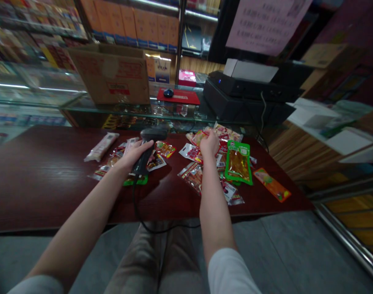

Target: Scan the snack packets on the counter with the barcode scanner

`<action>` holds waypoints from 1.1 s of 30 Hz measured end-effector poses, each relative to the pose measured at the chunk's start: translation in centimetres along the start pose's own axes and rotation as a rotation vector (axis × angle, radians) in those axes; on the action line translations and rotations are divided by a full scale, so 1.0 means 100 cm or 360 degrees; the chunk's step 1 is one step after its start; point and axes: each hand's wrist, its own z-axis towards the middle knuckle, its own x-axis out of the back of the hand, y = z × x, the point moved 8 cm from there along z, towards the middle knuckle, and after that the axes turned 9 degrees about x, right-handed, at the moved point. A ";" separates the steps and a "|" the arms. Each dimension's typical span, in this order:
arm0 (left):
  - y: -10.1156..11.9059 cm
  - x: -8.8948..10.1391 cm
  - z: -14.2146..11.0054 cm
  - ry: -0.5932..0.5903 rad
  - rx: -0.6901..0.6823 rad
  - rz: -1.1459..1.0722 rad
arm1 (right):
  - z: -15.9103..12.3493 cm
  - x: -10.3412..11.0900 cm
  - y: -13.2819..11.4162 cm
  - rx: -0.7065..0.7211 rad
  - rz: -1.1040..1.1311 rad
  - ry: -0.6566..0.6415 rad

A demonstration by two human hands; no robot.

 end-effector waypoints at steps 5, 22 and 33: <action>0.003 0.020 0.006 0.0182 0.0001 -0.0071 | -0.012 0.031 -0.010 0.0079 -0.0586 0.0193; -0.001 0.041 0.023 0.0272 -0.0091 -0.0290 | -0.076 -0.109 -0.058 0.0690 -0.0585 -0.1199; 0.006 0.035 0.012 0.0268 -0.0054 -0.0200 | -0.043 -0.097 -0.028 0.0237 0.0132 -0.0736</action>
